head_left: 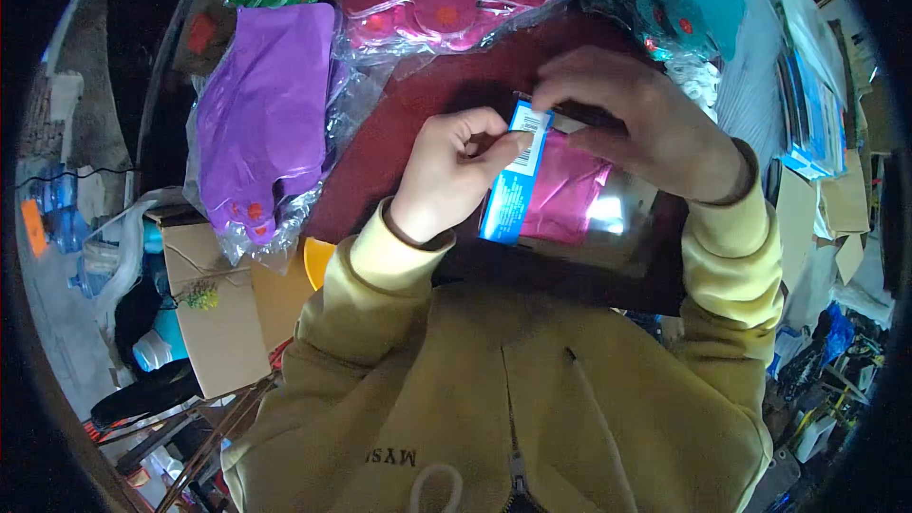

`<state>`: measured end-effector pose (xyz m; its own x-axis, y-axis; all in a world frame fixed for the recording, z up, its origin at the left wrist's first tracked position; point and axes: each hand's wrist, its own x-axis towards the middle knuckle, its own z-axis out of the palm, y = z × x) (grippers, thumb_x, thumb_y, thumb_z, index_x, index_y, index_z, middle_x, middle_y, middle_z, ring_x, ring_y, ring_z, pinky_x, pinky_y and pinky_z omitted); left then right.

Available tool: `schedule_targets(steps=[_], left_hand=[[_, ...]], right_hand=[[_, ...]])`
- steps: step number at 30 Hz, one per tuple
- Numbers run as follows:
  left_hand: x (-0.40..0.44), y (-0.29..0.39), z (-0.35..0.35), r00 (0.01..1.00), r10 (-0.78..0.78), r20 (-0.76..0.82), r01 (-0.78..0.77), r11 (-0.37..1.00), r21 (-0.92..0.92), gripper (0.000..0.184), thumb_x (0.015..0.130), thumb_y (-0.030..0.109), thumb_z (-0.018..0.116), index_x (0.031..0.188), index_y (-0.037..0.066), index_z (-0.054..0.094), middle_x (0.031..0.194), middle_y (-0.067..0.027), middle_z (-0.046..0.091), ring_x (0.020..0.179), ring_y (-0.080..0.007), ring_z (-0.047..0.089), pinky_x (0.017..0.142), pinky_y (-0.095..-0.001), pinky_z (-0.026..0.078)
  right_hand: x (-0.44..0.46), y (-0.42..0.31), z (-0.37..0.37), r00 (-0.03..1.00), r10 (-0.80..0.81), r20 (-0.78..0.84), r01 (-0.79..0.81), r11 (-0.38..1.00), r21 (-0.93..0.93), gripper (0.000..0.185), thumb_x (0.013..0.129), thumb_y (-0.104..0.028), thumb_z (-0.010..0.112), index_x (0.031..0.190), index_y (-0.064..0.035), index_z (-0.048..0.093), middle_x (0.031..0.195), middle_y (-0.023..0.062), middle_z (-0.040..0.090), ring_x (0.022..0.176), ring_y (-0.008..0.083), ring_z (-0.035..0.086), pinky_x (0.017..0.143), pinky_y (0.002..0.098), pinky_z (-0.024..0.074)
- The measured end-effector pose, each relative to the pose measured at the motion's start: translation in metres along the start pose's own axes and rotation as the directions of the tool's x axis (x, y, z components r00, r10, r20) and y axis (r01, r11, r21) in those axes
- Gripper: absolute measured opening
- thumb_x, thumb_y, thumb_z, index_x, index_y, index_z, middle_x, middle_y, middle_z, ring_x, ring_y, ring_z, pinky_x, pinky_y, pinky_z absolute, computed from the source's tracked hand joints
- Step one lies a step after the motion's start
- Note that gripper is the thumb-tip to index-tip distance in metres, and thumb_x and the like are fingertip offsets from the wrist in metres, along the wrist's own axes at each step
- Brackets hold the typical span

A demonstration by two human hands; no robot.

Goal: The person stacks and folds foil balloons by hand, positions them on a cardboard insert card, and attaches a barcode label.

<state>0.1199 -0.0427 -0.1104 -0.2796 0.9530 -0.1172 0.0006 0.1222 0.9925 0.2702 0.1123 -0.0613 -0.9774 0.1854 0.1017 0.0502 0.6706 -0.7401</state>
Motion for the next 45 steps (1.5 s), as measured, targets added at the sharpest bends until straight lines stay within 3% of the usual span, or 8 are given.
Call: schedule_targets(steps=[1, 8, 17, 25, 31, 34, 38, 45], left_hand=[[0.0, 0.0, -0.001, 1.0, -0.026, 0.015, 0.026, 1.0, 0.017, 0.012, 0.087, 0.01, 0.066, 0.077, 0.004, 0.063, 0.065, 0.0075, 0.055, 0.056, 0.0029, 0.04, 0.048, -0.0176, 0.026], [-0.001, 0.001, -0.002, 0.99, -0.13, 0.058, 0.132, 0.991, -0.018, 0.011, 0.086, 0.007, 0.065, 0.078, -0.001, 0.064, 0.065, 0.005, 0.057, 0.059, 0.0014, 0.046, 0.05, -0.0182, 0.035], [-0.001, 0.003, -0.003, 0.985, -0.123, 0.121, 0.114, 0.991, 0.076, 0.011, 0.086, 0.008, 0.065, 0.078, 0.001, 0.063, 0.067, 0.0055, 0.057, 0.062, 0.0011, 0.047, 0.052, -0.0176, 0.037], [0.0, -0.003, 0.0, 0.999, 0.048, 0.015, -0.048, 0.999, -0.005, 0.01, 0.086, 0.005, 0.066, 0.077, 0.001, 0.061, 0.068, 0.0044, 0.058, 0.064, 0.0005, 0.05, 0.055, -0.0177, 0.039], [0.0, -0.001, 0.007, 0.992, 0.065, -0.11, -0.063, 0.998, 0.018, 0.013, 0.082, 0.006, 0.069, 0.075, 0.001, 0.06, 0.072, 0.0009, 0.061, 0.064, -0.0016, 0.051, 0.055, -0.0189, 0.041], [0.001, 0.004, 0.02, 0.864, 0.318, -0.39, -0.263, 0.946, 0.189, 0.012, 0.077, 0.004, 0.073, 0.082, 0.0, 0.062, 0.082, -0.004, 0.06, 0.067, -0.0063, 0.054, 0.057, -0.0211, 0.046], [0.001, -0.001, 0.009, 0.953, 0.166, -0.252, -0.167, 0.986, 0.018, 0.009, 0.08, 0.003, 0.07, 0.087, 0.0, 0.065, 0.082, -0.0022, 0.058, 0.068, -0.0059, 0.053, 0.059, -0.0198, 0.043], [0.005, -0.004, 0.002, 0.949, 0.288, -0.13, -0.296, 0.954, -0.049, 0.011, 0.083, 0.001, 0.068, 0.094, -0.003, 0.067, 0.081, -0.0024, 0.061, 0.07, -0.0059, 0.055, 0.063, -0.0195, 0.044]], right_hand=[[0.0, 0.005, 0.001, 0.944, -0.325, -0.054, 0.286, 0.891, -0.352, 0.034, 0.071, -0.001, 0.067, 0.103, -0.0113, 0.06, 0.106, 0.0089, 0.056, 0.096, 0.0237, 0.056, 0.078, 0.0346, 0.0446], [-0.002, 0.005, 0.011, 0.968, -0.245, 0.059, 0.249, 0.894, -0.372, 0.023, 0.069, -0.002, 0.066, 0.088, -0.0094, 0.058, 0.089, 0.0092, 0.048, 0.083, 0.03, 0.05, 0.074, 0.0402, 0.0421], [0.0, 0.008, 0.013, 0.948, -0.317, -0.005, 0.306, 0.92, -0.246, 0.016, 0.073, -0.001, 0.064, 0.085, -0.0074, 0.055, 0.088, 0.0103, 0.049, 0.083, 0.0302, 0.053, 0.069, 0.0375, 0.044], [0.0, 0.001, 0.006, 0.973, 0.223, 0.056, -0.227, 0.888, 0.4, 0.02, 0.081, -0.002, 0.065, 0.096, -0.0018, 0.053, 0.077, 0.0025, 0.052, 0.072, 0.0069, 0.048, 0.065, 0.0253, 0.0402], [0.004, 0.018, 0.011, 0.985, 0.098, 0.144, -0.138, 0.944, 0.301, 0.013, 0.085, -0.01, 0.063, 0.089, -0.0005, 0.056, 0.072, -0.0004, 0.051, 0.07, 0.0049, 0.044, 0.061, 0.0239, 0.0377], [0.004, 0.015, 0.008, 0.983, 0.141, 0.12, -0.168, 0.952, 0.257, 0.01, 0.085, -0.009, 0.063, 0.086, -0.0001, 0.057, 0.072, -0.0012, 0.05, 0.069, 0.0045, 0.042, 0.06, 0.0238, 0.0366], [0.003, 0.012, 0.012, 0.989, 0.117, 0.089, -0.14, 0.934, 0.328, 0.011, 0.085, -0.007, 0.063, 0.086, 0.0009, 0.056, 0.07, -0.0019, 0.048, 0.067, 0.0044, 0.04, 0.06, 0.0241, 0.0361], [0.002, 0.005, 0.009, 0.991, 0.086, 0.107, -0.115, 0.947, 0.299, 0.01, 0.085, -0.005, 0.061, 0.085, 0.0018, 0.054, 0.068, 0.0001, 0.047, 0.066, 0.0064, 0.042, 0.06, 0.0248, 0.0365]])
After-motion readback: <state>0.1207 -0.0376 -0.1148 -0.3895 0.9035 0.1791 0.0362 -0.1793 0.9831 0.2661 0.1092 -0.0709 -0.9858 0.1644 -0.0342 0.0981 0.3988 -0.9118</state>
